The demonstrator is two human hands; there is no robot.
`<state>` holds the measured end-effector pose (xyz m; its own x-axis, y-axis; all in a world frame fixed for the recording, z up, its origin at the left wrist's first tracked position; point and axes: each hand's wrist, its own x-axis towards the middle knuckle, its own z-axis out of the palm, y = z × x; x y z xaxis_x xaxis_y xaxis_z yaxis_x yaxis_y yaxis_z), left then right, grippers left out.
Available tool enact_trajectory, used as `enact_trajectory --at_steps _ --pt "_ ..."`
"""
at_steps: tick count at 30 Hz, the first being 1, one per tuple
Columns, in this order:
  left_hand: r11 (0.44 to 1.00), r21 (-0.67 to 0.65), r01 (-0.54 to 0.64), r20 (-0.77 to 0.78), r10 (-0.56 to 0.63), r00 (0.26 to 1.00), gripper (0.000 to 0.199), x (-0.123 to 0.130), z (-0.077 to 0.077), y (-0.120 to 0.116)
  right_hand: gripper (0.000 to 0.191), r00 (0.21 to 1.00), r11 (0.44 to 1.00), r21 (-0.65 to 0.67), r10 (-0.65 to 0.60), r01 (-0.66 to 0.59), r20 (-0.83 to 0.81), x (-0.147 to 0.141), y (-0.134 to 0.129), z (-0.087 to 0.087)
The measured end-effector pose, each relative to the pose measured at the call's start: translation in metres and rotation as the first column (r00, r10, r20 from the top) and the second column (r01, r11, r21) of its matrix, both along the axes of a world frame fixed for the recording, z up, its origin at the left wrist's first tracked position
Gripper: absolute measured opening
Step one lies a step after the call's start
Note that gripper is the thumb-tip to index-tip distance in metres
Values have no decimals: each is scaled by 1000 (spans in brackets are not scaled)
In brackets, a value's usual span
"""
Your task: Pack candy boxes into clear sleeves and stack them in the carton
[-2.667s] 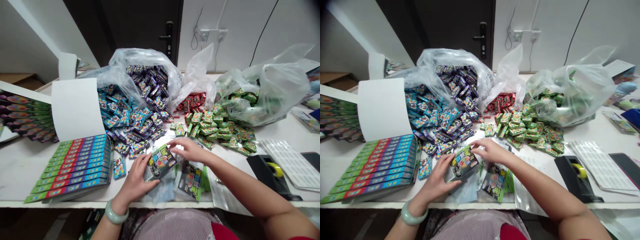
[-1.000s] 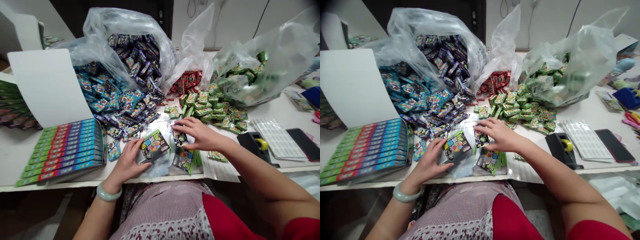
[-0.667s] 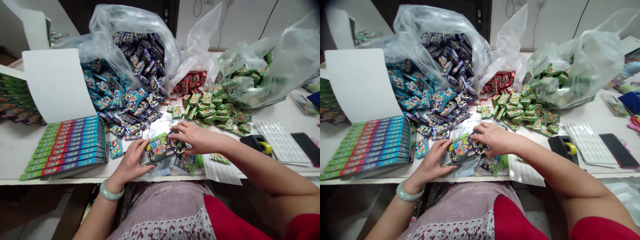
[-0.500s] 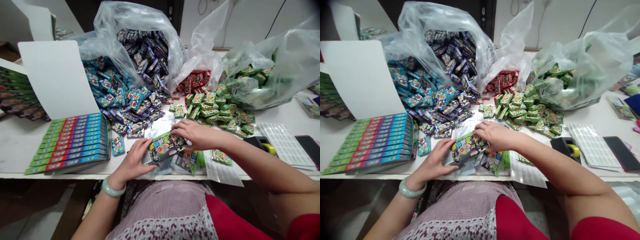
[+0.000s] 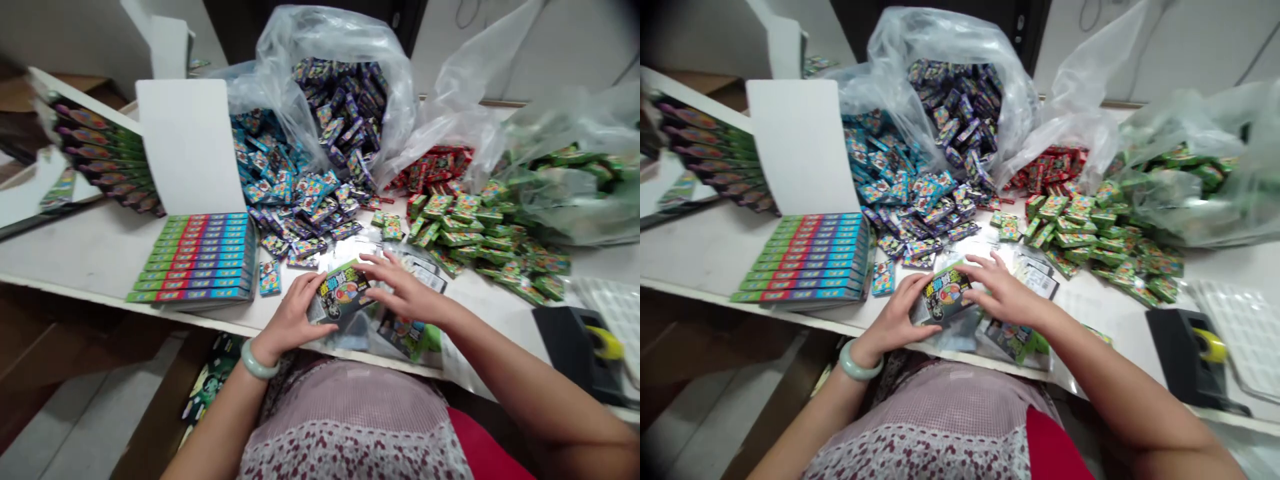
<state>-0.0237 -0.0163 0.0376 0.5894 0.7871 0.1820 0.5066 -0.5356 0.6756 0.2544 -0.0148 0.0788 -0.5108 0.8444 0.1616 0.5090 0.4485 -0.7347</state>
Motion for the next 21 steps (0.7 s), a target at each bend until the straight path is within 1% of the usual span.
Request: enact_trajectory --at_steps 1,2,3,4,5,6,7,8,9,10,11,13,15,17,19,20,21 --pt "999 -30 -10 14 10 1000 92 -7 3 -3 35 991 997 -20 -74 72 -112 -5 6 -4" --pt "997 -71 -10 27 12 1000 92 -16 8 -8 30 963 987 -45 -163 157 -213 -12 15 -9" --pt "993 -120 3 42 2 999 93 -27 12 -13 26 930 971 -76 -238 226 -281 -21 24 -14" --pt "985 -171 26 64 -16 998 94 -38 17 -19 23 912 962 -96 -273 255 -305 -35 34 -19" --pt "974 -219 55 95 -35 995 95 -48 21 -25 21 927 969 -91 -245 229 -285 -52 44 -24" --pt "963 -258 81 128 -49 991 96 -58 25 -32 18 963 988 -58 -156 146 -220 -72 53 -28" --pt "953 -286 96 157 -53 986 97 -68 27 -38 17 992 1000 -12 -30 28 -119 -94 60 -32" --pt "947 -305 97 175 -44 984 98 -75 28 -45 17 995 994 48 99 -99 2 -117 67 -36" --pt "945 -316 82 180 -26 983 98 -82 28 -50 19 977 976 109 172 -186 129 -139 72 -39" --pt "945 -322 58 173 -2 985 97 -87 27 -55 25 954 961 164 181 -223 238 -160 76 -42" --pt "945 -327 30 157 23 987 97 -92 24 -59 35 934 951 212 149 -225 325 -177 80 -44" --pt "945 -326 -18 127 63 990 96 -99 19 -64 54 900 943 269 64 -196 432 -202 87 -50" --pt "946 -322 -42 113 82 990 95 -105 13 -68 63 868 949 253 40 -188 494 -213 92 -56" --pt "946 -322 -44 111 84 990 94 -108 9 -68 63 857 963 210 39 -170 514 -215 94 -59" --pt "945 -324 -34 115 75 991 94 -110 8 -67 61 884 973 201 4 -111 467 -214 94 -59" --pt "946 -324 -26 117 67 991 94 -110 8 -66 57 907 978 191 -4 -85 421 -213 93 -59" --pt "947 -322 -20 121 62 991 95 -109 9 -64 50 932 986 154 -1 -59 363 -212 91 -59"
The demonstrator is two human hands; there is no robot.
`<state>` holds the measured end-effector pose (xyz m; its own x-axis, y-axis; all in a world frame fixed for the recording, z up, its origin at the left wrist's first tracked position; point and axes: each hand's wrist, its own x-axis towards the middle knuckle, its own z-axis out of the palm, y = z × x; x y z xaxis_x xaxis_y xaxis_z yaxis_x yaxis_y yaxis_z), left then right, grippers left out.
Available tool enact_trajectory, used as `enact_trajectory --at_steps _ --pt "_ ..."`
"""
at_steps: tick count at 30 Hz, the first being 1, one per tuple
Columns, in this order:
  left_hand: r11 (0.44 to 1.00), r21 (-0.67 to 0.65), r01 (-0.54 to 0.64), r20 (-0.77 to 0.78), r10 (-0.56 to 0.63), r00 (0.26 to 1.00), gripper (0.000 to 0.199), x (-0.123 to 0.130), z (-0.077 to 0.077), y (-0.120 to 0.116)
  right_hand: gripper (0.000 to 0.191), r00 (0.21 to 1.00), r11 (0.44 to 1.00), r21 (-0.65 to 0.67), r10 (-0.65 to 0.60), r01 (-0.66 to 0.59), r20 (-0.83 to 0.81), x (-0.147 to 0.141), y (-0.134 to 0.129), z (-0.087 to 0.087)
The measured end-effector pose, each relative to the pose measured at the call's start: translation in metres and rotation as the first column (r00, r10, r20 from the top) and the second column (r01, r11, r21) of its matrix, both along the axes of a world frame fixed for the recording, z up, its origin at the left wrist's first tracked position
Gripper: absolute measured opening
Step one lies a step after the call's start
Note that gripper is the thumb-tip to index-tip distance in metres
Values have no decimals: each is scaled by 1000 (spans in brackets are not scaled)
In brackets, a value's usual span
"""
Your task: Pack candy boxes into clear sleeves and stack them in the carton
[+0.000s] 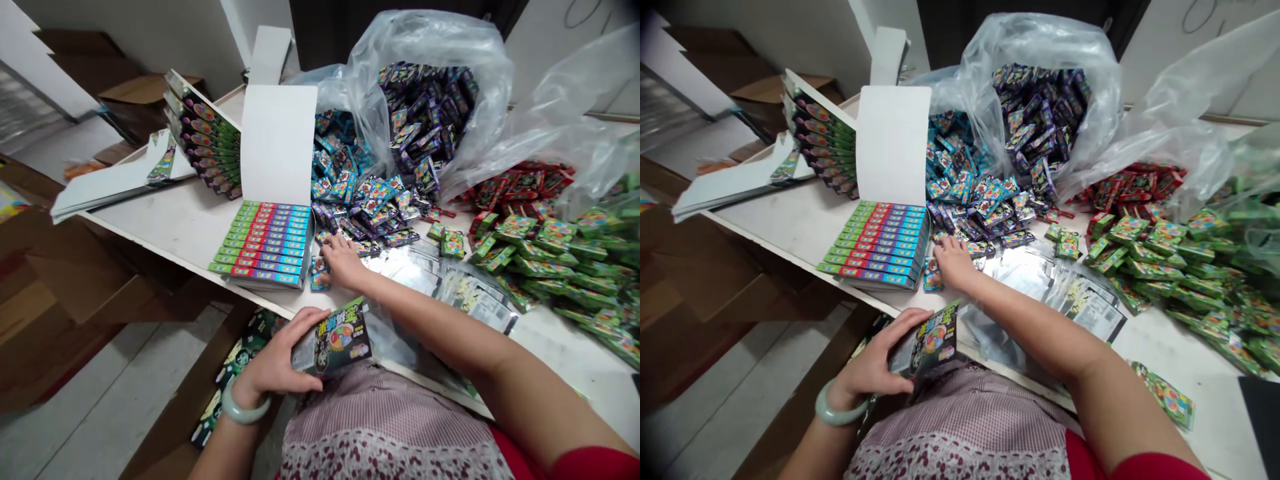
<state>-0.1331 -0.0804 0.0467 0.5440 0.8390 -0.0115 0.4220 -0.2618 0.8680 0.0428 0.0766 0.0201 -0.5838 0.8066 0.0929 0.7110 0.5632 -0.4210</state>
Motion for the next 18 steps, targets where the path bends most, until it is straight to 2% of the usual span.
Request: enact_trajectory --at_steps 2,3,5,7,9,10,12,13,15,16,18 --pt "1000 11 7 -2 -7 1000 94 0 3 3 33 986 985 -173 -45 16 -164 7 -3 1" --pt "1000 19 9 -9 -9 1000 94 0 5 4 25 960 960 -281 -92 15 -263 13 -5 3" --pt "999 39 9 -36 -8 999 93 -1 8 7 17 862 886 -462 -210 -32 -462 36 -9 8" --pt "997 80 6 -74 0 997 91 -4 9 9 21 737 845 -524 -287 -106 -612 73 -15 20" --pt "990 143 0 -108 16 994 89 -5 6 14 26 677 879 -471 -302 -75 -671 121 -26 36" --pt "984 179 -3 -120 25 992 88 -4 4 18 26 692 918 -397 -286 0 -662 146 -33 44" --pt "969 249 0 -136 35 990 86 4 0 28 21 789 968 -161 -250 192 -562 195 -51 55" --pt "961 278 6 -144 35 989 85 12 -2 34 19 843 964 -31 -245 263 -479 216 -61 56" --pt "943 331 16 -162 40 986 83 34 -2 46 18 915 934 153 -266 322 -303 248 -83 49" --pt "936 353 16 -172 48 984 82 47 0 51 18 934 928 191 -276 321 -226 260 -94 42" --pt "923 384 24 -191 54 980 82 73 4 60 19 957 942 177 -268 285 -113 273 -113 26"
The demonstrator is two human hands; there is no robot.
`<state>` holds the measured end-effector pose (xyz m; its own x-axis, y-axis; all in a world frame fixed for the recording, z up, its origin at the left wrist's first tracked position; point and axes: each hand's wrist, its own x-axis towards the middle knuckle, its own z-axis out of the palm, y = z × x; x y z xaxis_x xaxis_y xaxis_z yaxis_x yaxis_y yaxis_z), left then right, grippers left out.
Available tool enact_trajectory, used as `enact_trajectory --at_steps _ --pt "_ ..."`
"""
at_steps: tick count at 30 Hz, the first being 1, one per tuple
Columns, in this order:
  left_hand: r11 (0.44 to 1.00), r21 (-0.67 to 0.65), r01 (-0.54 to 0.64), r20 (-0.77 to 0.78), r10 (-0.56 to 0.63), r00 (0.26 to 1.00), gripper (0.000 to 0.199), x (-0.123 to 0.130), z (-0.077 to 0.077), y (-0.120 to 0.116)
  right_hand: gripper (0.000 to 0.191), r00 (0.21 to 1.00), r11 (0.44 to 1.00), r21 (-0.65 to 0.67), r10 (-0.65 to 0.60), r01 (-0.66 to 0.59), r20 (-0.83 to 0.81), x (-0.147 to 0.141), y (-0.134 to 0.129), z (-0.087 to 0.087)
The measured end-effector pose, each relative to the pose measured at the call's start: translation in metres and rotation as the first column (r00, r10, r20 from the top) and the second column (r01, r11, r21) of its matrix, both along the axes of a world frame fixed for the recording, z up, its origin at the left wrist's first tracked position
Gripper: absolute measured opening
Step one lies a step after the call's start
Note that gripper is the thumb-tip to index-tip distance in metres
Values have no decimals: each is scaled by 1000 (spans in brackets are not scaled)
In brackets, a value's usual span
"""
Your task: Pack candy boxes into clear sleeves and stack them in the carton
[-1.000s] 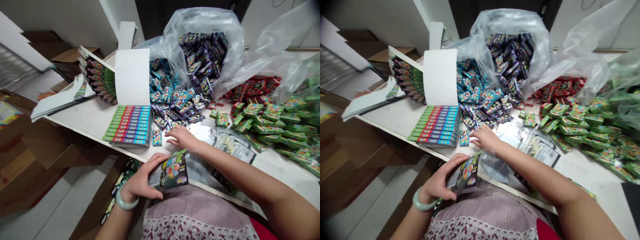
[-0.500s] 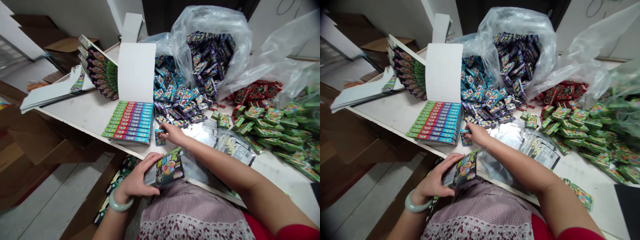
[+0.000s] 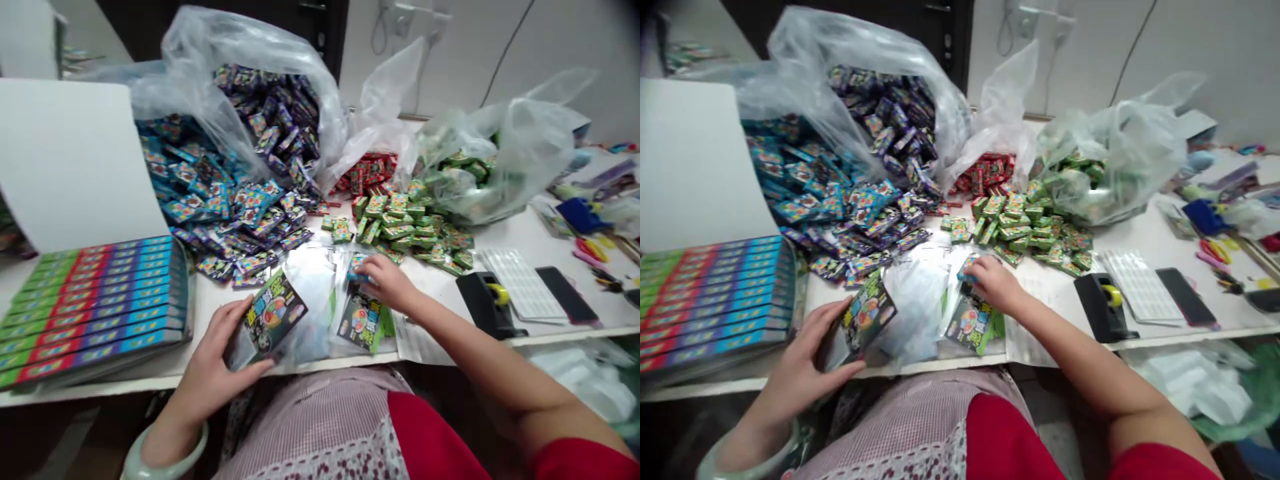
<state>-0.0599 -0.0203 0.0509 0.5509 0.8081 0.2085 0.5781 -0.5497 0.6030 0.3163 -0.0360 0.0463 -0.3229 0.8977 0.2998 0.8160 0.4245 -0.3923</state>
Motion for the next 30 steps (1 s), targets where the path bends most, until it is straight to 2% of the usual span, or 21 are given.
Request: enact_trajectory --at_steps 3,6,8,9,11,14,16,17,21,26,30 --pt "999 27 46 -37 -45 998 82 30 6 11 36 1000 996 -90 19 -19 -1 8 -16 -14" --pt "993 33 112 -89 -108 990 82 48 5 21 74 996 987 -139 -79 82 28 11 -14 -14" --pt "988 30 151 -118 -147 982 84 57 1 27 91 989 972 -193 -118 134 88 13 -6 -15" --pt "986 29 165 -130 -160 979 85 60 -1 29 91 986 965 -216 -128 148 105 14 -3 -15" --pt "984 28 173 -154 -167 974 85 64 -4 32 81 985 963 -210 -155 169 79 16 2 -14" --pt "984 34 177 -166 -169 971 87 66 -7 31 70 971 972 -63 -232 228 -63 19 -1 0" --pt "981 37 191 -160 -183 970 88 69 -7 30 70 978 982 28 -184 187 -94 21 -6 20" --pt "979 38 201 -155 -193 969 89 70 -6 30 69 991 992 39 -122 124 -54 21 -9 32" --pt "968 51 244 -146 -235 961 89 77 -4 29 64 973 990 -92 121 -104 199 14 -13 69" --pt "959 54 277 -156 -266 951 89 76 -2 26 63 908 937 -241 315 -252 275 9 -8 82" --pt "955 9 297 -159 -292 943 90 72 2 23 63 904 924 -256 347 -283 251 12 -5 83"
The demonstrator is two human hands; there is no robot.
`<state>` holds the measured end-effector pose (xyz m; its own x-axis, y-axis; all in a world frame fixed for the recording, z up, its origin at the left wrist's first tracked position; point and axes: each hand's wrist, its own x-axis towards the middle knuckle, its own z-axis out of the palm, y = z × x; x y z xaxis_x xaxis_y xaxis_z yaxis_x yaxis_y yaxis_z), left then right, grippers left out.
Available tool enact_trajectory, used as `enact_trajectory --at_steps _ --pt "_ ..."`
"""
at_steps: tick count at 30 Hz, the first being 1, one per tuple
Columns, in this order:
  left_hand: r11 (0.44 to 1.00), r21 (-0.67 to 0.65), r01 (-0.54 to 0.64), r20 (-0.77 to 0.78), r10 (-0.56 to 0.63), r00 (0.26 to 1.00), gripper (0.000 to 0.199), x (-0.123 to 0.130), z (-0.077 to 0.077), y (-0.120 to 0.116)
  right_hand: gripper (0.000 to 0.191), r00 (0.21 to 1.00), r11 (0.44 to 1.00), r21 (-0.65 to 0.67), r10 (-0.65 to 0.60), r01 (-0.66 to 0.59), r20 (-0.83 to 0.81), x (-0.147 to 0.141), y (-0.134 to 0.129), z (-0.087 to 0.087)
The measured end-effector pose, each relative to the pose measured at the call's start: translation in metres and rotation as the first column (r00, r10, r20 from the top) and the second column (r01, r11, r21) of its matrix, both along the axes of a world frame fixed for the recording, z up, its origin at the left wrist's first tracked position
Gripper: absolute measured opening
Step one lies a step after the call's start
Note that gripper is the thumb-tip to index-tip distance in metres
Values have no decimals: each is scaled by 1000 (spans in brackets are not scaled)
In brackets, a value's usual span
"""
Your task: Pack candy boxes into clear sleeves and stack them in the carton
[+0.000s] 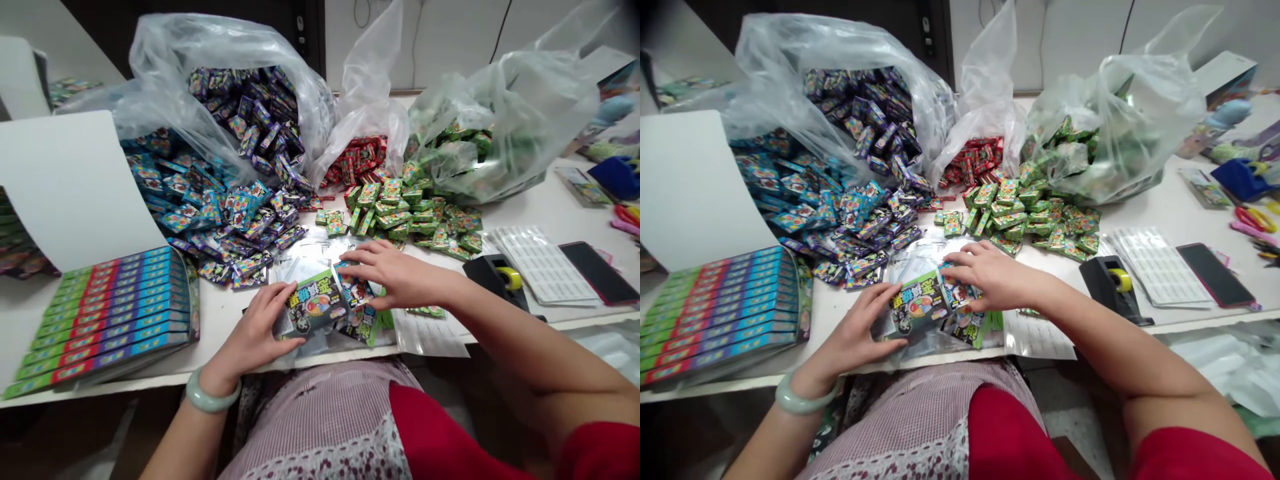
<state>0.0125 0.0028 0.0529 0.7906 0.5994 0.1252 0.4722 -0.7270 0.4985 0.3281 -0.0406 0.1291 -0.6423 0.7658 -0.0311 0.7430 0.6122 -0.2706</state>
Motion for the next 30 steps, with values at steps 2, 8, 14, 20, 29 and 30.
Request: enact_trajectory --at_steps 2,8,14,20,29,30 --pt "1000 -20 -1 4 1 1000 90 0 2 0 64 999 999 -26 31 -32 -11 1 1 0" --pt "998 -52 32 22 -30 999 89 2 3 -3 73 997 993 -106 48 -55 -67 -4 6 0" --pt "998 -51 -41 75 45 996 90 6 -2 -8 89 969 976 -209 6 -59 -246 -15 14 -9" --pt "971 19 -238 133 233 963 89 8 -2 -19 60 773 927 -239 -373 289 -513 -36 -5 -38" --pt "779 -576 -247 431 546 718 50 48 0 -34 31 669 916 -325 -396 236 -629 -49 -1 -29" --pt "757 -620 -207 453 561 693 52 50 -1 -35 33 655 914 -323 -402 246 -640 -49 -1 -31"
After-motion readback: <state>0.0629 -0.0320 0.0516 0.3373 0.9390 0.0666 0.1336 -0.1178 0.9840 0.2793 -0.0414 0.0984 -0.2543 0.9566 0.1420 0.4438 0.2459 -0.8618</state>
